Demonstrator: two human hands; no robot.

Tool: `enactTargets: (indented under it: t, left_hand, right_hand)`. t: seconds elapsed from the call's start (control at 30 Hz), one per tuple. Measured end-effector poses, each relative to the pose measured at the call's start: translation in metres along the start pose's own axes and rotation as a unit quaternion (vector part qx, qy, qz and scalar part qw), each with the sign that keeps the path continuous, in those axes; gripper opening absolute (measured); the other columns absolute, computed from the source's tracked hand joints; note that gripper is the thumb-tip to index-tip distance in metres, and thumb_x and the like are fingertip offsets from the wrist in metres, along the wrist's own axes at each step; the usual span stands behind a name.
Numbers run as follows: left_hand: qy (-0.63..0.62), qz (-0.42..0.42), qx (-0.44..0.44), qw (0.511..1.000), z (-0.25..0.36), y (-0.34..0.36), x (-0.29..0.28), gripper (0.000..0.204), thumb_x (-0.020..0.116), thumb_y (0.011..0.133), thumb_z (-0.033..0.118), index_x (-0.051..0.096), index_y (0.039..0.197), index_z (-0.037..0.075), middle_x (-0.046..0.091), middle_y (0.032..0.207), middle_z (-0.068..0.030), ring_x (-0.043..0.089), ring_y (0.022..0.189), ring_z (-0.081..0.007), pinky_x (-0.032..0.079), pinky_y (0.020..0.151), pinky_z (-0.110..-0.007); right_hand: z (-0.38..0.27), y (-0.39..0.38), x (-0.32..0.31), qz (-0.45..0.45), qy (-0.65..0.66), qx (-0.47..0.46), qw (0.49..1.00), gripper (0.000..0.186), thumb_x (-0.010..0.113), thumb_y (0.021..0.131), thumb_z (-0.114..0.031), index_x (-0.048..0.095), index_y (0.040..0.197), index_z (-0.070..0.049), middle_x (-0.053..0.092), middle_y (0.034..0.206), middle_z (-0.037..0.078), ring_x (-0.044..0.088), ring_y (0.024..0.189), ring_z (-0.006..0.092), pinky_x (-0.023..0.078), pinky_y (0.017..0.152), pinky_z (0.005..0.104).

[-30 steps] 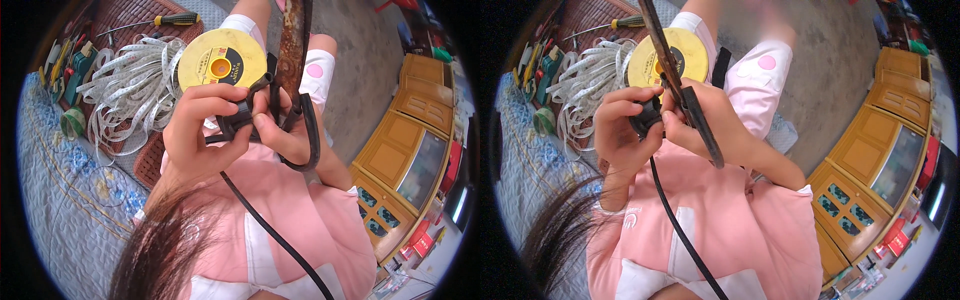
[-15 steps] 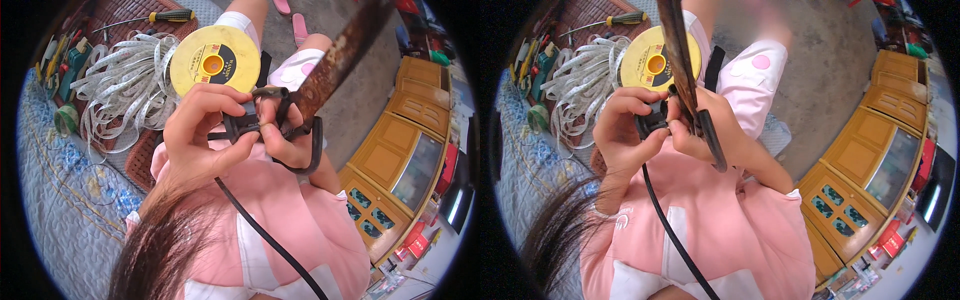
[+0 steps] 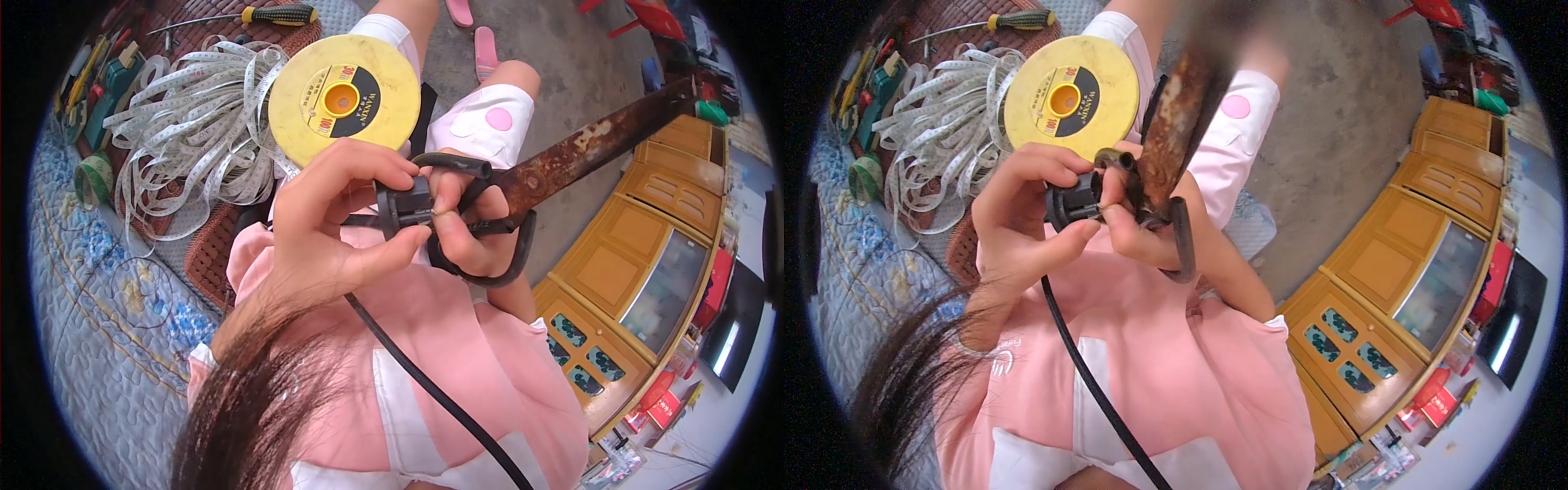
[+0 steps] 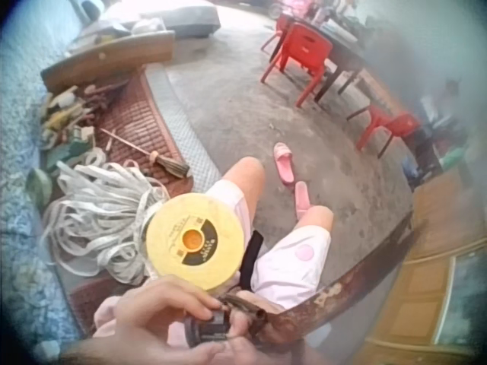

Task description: The person uses shears to strip a black electrical cord and then winds a white LED strip onto a yellow spool.

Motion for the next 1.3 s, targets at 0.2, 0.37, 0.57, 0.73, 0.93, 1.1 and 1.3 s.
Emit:
enactTargets:
  t: [0.2, 0.37, 0.57, 0.73, 0.93, 1.1, 1.3]
  left_hand:
    - [-0.035, -0.005, -0.025, 0.999, -0.006, -0.002, 0.0, 0.033, 0.063, 0.056, -0.003, 0.046, 0.085, -0.003, 0.046, 0.088, -0.0088, 0.048, 0.084, -0.0122, 0.042, 0.073, -0.022]
    - [-0.062, 0.0, -0.03, 0.998, -0.009, -0.002, -0.002, 0.04, 0.067, 0.054, -0.001, 0.045, 0.087, -0.003, 0.045, 0.091, -0.0093, 0.047, 0.086, -0.013, 0.042, 0.073, -0.023]
    - [-0.067, -0.009, -0.017, 0.998, -0.009, -0.003, -0.002, 0.048, 0.071, 0.051, 0.004, 0.043, 0.09, -0.003, 0.044, 0.092, -0.0093, 0.047, 0.086, -0.0139, 0.042, 0.073, -0.024]
    - [-0.026, -0.003, -0.013, 1.0, -0.011, -0.006, -0.004, 0.046, 0.071, 0.051, 0.005, 0.045, 0.088, -0.003, 0.044, 0.092, -0.0099, 0.048, 0.086, -0.0137, 0.043, 0.071, -0.023]
    - [0.054, 0.02, 0.048, 0.997, -0.005, -0.006, -0.004, 0.043, 0.072, 0.05, 0.009, 0.048, 0.084, -0.003, 0.048, 0.086, -0.0107, 0.052, 0.076, -0.0136, 0.046, 0.062, -0.021]
    - [0.115, 0.041, 0.074, 0.99, 0.0, -0.005, -0.002, 0.042, 0.073, 0.048, 0.012, 0.05, 0.08, -0.003, 0.051, 0.081, -0.0111, 0.053, 0.071, -0.0141, 0.047, 0.057, -0.02]
    - [0.114, 0.03, 0.082, 0.99, -0.001, -0.006, -0.003, 0.043, 0.073, 0.047, 0.013, 0.051, 0.08, -0.002, 0.051, 0.081, -0.0109, 0.053, 0.07, -0.0142, 0.046, 0.055, -0.02]
  right_hand:
    - [0.0, -0.001, 0.0, -0.011, -0.006, -0.023, 1.0, 0.013, 0.048, 0.063, -0.002, 0.041, 0.075, -0.001, 0.041, 0.071, 0.001, 0.039, 0.063, 0.0062, 0.034, 0.057, 0.0182]
    - [0.0, -0.002, 0.001, 0.04, -0.054, -0.063, 0.996, 0.011, 0.047, 0.064, -0.002, 0.041, 0.073, -0.001, 0.042, 0.07, 0.004, 0.041, 0.062, 0.0099, 0.035, 0.057, 0.0202]
    - [-0.003, -0.006, 0.002, 0.1, -0.133, -0.06, 0.984, 0.012, 0.05, 0.064, -0.004, 0.042, 0.073, 0.0, 0.046, 0.069, 0.008, 0.045, 0.06, 0.0152, 0.038, 0.056, 0.0242]
    - [-0.012, -0.004, 0.002, 0.046, -0.23, -0.115, 0.965, 0.015, 0.052, 0.063, 0.004, 0.046, 0.077, 0.002, 0.046, 0.069, 0.007, 0.045, 0.056, 0.012, 0.037, 0.05, 0.02]
    - [-0.017, -0.007, 0.003, 0.038, -0.237, -0.062, 0.969, 0.018, 0.054, 0.063, 0.007, 0.048, 0.08, 0.003, 0.046, 0.069, 0.007, 0.045, 0.055, 0.0108, 0.036, 0.049, 0.0194]
    - [-0.021, -0.009, 0.004, 0.04, -0.239, -0.072, 0.968, 0.018, 0.054, 0.062, 0.007, 0.048, 0.079, 0.003, 0.045, 0.068, 0.007, 0.045, 0.054, 0.0125, 0.036, 0.048, 0.0206]
    - [-0.02, -0.011, 0.005, 0.043, -0.26, -0.097, 0.96, 0.019, 0.053, 0.061, 0.008, 0.046, 0.077, 0.003, 0.044, 0.065, 0.007, 0.045, 0.054, 0.014, 0.036, 0.048, 0.0219]
Point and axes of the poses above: each hand's wrist, its own y-axis towards the middle knuckle, its own x-axis out of the palm, z = x × y, the point moved 4 cm from there along y, towards the middle knuckle
